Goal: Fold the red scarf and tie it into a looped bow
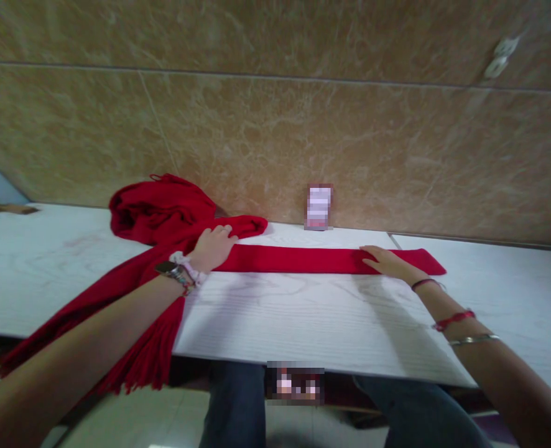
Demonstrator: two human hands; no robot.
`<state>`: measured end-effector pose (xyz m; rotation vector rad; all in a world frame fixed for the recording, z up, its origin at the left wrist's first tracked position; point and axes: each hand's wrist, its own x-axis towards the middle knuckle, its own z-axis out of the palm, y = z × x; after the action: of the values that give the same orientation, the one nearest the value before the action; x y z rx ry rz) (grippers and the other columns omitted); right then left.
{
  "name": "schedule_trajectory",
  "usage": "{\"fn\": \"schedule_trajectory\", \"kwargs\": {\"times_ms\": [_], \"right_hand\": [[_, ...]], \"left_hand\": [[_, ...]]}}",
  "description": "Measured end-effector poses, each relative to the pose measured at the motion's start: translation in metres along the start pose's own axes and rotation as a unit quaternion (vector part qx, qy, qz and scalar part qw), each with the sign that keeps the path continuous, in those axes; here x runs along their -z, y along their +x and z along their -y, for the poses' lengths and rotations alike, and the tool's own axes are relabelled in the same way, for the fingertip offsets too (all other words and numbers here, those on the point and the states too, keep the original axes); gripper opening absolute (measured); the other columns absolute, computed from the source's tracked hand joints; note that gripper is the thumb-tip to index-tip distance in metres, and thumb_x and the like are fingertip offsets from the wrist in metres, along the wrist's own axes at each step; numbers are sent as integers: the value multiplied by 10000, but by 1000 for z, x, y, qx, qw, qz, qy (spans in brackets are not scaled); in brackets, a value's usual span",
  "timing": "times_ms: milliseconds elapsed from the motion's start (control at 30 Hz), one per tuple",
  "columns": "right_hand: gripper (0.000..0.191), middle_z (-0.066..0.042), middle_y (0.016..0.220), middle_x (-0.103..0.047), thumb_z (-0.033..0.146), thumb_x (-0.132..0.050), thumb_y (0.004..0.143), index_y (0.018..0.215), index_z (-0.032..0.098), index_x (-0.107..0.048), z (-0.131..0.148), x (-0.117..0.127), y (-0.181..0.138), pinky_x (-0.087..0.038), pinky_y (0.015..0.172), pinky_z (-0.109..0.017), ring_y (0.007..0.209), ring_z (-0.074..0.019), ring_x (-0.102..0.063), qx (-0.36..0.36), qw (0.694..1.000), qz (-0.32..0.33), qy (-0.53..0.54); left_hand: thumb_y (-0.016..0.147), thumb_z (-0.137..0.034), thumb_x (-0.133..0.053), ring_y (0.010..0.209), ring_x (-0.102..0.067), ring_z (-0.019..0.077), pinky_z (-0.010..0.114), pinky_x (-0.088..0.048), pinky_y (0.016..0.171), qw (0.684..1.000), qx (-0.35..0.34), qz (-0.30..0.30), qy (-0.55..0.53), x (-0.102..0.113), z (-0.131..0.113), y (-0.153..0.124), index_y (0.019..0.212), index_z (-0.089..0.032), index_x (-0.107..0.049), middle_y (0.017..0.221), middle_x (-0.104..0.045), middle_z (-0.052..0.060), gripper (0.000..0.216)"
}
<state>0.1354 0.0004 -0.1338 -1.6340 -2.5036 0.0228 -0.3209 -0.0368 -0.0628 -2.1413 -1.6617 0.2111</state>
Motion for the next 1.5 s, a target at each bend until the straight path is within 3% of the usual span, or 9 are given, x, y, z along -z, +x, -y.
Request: {"fn": "schedule_trajectory", "kwargs": {"times_ms": [67, 233, 533, 667, 800, 900, 1067, 1233, 1500], "right_hand": [[473, -145, 1343, -565, 247, -496, 874, 1335, 142, -528, 2, 12, 10, -404, 1070, -394, 1239, -254, -532, 0, 999, 32, -18], [411, -147, 1227, -646, 227, -592, 819, 1220, 145, -623, 11, 37, 30, -458, 991, -364, 1130, -266, -607, 0, 990, 131, -46], [370, -159, 1144, -679, 324, -628, 807, 1124, 136, -662, -11, 56, 24, -509, 862, -355, 1048, -289, -641, -47, 970, 217, -94], [345, -169, 1109, -682, 218, -661, 764, 1100, 142, -672, -21, 59, 15, -507, 876, -378, 1026, -292, -648, -52, 974, 184, -124], [398, -158, 1305, -582, 247, -539, 875, 1259, 153, -587, 31, 43, 19, -405, 1045, -405, 1215, -257, -536, 72, 994, 48, -66], [486, -160, 1419, -483, 334, -456, 938, 1389, 152, -467, 91, 20, 27, -357, 1086, -434, 1311, -253, -442, 164, 986, 10, -39], [503, -132, 1519, -347, 371, -291, 999, 1472, 208, -343, 141, -11, 32, -356, 1049, -558, 1383, -316, -325, 127, 990, 16, -67], [463, -131, 1528, -320, 273, -281, 997, 1440, 212, -402, 108, -17, 18, -377, 1031, -560, 1383, -314, -325, 138, 983, 21, -119], [405, -115, 1377, -543, 244, -372, 934, 1288, 237, -568, -26, 4, -16, -459, 980, -525, 1264, -281, -500, -28, 992, 53, -107]], "left_hand": [[955, -268, -375, 1280, -455, 289, 441, -429, 984, 997, -35, -27, -69, -4, -30, 4, 1252, -176, -578, 1405, -472, 157, 371], [979, -413, -322, 1438, -194, 334, 624, -269, 1073, 972, -106, 63, -199, -28, -71, 16, 1469, -308, -310, 1576, -220, 84, 501], [986, -404, -267, 1451, -145, 328, 661, -211, 1074, 965, -125, 73, -220, -37, -69, 17, 1489, -315, -259, 1583, -190, 76, 511], [980, -421, -279, 1448, -164, 323, 648, -228, 1076, 968, -127, 43, -212, -44, -71, 16, 1484, -321, -273, 1579, -208, 76, 513], [972, -440, -309, 1444, -162, 344, 662, -217, 1071, 968, -134, 47, -205, -41, -70, 18, 1479, -282, -297, 1573, -219, 102, 531], [980, -425, -306, 1447, -169, 318, 620, -204, 1100, 969, -146, 22, -200, -35, -73, 23, 1471, -274, -315, 1572, -227, 96, 514], [989, -394, -290, 1438, -222, 272, 556, -239, 1118, 967, -142, 3, -211, -38, -85, 27, 1465, -281, -324, 1561, -265, 74, 490], [985, -374, -287, 1428, -248, 275, 541, -239, 1123, 964, -155, -3, -216, -42, -84, 25, 1465, -244, -335, 1549, -292, 85, 500], [977, -348, -327, 1411, -291, 274, 543, -251, 1119, 961, -157, 0, -228, -39, -81, 25, 1440, -268, -374, 1530, -330, 100, 473]]}}
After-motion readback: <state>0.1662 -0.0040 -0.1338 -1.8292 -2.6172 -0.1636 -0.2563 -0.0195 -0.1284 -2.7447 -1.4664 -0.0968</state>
